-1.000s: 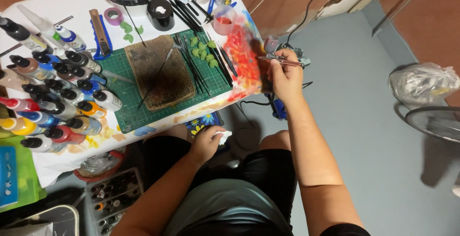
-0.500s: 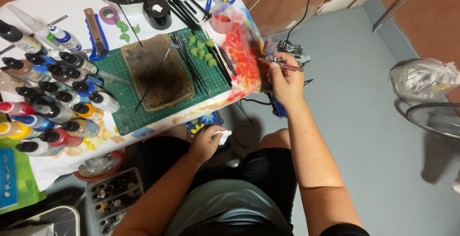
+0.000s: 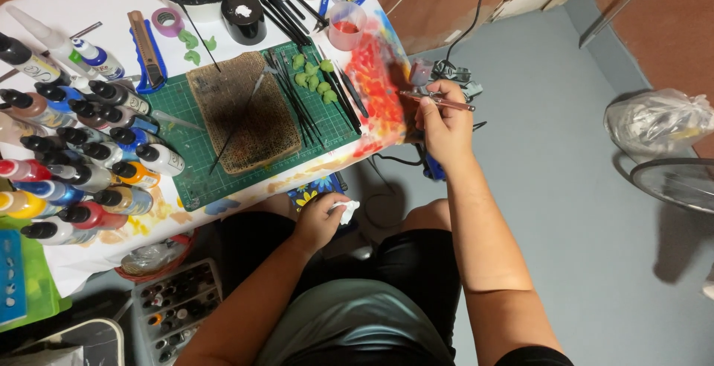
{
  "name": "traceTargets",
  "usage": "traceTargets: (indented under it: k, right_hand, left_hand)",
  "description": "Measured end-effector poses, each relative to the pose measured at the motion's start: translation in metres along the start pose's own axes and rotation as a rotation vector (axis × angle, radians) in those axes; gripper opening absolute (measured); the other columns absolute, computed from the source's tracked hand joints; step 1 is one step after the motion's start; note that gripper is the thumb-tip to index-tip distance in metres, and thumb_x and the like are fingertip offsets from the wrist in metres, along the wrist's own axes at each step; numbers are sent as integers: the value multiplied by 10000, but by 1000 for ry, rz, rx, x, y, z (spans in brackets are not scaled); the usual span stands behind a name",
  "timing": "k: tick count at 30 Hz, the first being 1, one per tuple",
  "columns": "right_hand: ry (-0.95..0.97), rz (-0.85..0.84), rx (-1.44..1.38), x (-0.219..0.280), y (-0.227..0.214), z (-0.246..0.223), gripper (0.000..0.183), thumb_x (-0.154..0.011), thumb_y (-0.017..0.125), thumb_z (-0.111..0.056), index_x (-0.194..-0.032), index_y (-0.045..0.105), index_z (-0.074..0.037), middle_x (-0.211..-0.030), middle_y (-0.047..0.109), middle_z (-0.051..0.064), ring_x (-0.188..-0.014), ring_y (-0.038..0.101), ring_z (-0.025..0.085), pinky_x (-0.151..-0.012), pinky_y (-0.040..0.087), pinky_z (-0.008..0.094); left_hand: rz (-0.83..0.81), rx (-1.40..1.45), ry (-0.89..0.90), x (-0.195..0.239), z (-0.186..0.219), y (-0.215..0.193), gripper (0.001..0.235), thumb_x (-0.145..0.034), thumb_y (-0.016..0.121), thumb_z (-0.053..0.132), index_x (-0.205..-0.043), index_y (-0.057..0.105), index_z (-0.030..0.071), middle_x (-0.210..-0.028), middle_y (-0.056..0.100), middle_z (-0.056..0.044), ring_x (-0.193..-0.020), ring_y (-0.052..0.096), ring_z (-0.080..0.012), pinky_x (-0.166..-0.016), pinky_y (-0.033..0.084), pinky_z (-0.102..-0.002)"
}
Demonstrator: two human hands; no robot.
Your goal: Cleaning and reassembling an airbrush at a design station
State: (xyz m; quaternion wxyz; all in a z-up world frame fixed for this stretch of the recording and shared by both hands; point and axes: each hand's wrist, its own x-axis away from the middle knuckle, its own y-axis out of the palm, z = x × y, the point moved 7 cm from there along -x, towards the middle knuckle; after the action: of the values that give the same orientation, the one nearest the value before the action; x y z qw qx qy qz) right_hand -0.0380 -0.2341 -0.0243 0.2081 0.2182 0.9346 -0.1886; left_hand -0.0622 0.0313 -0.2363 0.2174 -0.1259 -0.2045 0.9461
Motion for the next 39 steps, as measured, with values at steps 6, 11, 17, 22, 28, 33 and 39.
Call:
traceTargets:
  k: [6,11,17,22,28,33,39]
  right_hand:
    - [-16,4,2,3,-4,1,166,-1039,574,28,-1201,550,4,-652,663,110,-547,645,169,-541,510,250]
    - [-26,15,-2,4,-6,5,169,-1038,574,32,-1204,554,4,-653,664,116,-554,652,176,-538,509,254]
    - [-64,-25,13,7,-10,13,171,-1062,586,4,-1232,567,10,-674,651,138,-594,659,207,-558,512,287]
    - [-91,-49,-6,10,-9,5,220,-1091,554,23,-1307,527,55,-695,637,170,-611,653,238,-589,509,300]
    - [-129,-17,22,12,-7,11,297,-1080,548,49,-1372,513,94,-760,669,203,-680,694,257,-628,547,321]
    - [-125,67,10,12,-6,4,256,-1028,611,43,-1283,632,45,-774,710,188,-716,721,239,-650,585,324]
    - [-52,45,13,13,-8,-19,243,-1009,620,25,-1250,641,51,-743,722,156,-664,723,196,-625,584,292]
  left_hand:
    - [10,-6,5,1,2,-2,190,-911,715,213,-1085,774,258,-914,768,-33,-959,732,-237,-876,582,-347]
    - [6,-3,29,1,-2,2,188,-908,712,210,-1081,769,255,-908,769,-25,-942,735,-242,-868,581,-360]
    - [161,62,376,12,83,-38,200,-851,722,86,-1019,754,189,-924,759,-19,-926,721,-278,-843,584,-379]
    - [299,-17,720,30,192,-119,127,-928,679,66,-952,731,179,-985,756,55,-922,674,-223,-865,566,-322]
    - [400,-598,859,18,256,-225,165,-987,599,80,-1103,711,116,-1052,693,-79,-1017,620,-333,-962,506,-444]
    - [309,-1194,543,-36,234,-283,109,-908,694,106,-855,638,182,-870,608,24,-980,643,-209,-815,521,-297]
    - [370,-1372,526,-55,172,-283,89,-968,669,220,-937,709,147,-953,657,-57,-1173,648,-282,-1047,503,-403]
